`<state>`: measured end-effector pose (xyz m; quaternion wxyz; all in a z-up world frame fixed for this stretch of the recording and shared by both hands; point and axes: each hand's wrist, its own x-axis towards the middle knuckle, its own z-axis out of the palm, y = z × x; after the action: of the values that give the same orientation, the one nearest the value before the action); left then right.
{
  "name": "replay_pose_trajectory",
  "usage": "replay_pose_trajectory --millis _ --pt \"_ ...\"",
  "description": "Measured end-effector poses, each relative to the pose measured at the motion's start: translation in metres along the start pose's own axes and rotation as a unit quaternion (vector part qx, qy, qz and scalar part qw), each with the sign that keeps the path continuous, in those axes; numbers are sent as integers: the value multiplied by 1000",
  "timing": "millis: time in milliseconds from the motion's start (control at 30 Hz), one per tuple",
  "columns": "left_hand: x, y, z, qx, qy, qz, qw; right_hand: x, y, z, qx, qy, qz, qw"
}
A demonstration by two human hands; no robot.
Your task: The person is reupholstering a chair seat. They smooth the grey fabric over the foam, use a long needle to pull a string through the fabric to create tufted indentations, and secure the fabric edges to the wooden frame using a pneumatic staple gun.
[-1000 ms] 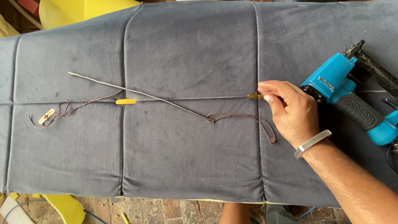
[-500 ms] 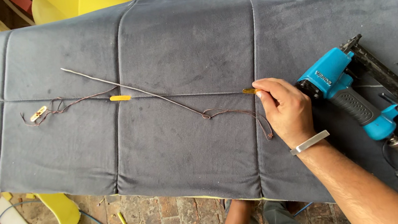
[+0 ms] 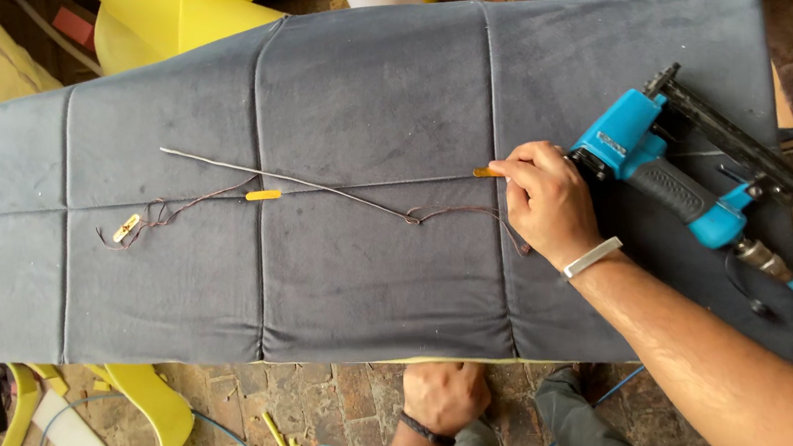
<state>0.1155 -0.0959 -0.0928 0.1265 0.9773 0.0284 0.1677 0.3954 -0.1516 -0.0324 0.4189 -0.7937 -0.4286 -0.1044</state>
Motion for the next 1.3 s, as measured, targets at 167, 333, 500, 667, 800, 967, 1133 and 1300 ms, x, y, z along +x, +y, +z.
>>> replay_pose_trajectory --millis 167,333,500,667,800,967,1133,1300 --pt "34 -15 -1 1 -112 202 973 -8 -3 -1 4 5 6 1000" --pt "72 -29 15 -43 -171 343 923 0 -7 -2 -35 -2 -6 999" --pt "65 -43 45 -130 -171 303 929 0 -3 2 -43 -16 -1 999" --pt "52 -39 73 -94 -167 309 932 2 -3 2 -46 -38 7 998" --pt "56 -34 70 -79 -204 292 931 0 -18 -2 -59 -26 13 998" --pt "62 -31 58 -127 -144 278 941 -13 -46 -6 -141 -41 41 988" --pt "64 -37 56 -160 -175 255 938 -14 -63 11 -280 -111 81 950" --pt "78 -34 55 -100 -227 222 943 0 -66 -8 -187 -90 99 973"
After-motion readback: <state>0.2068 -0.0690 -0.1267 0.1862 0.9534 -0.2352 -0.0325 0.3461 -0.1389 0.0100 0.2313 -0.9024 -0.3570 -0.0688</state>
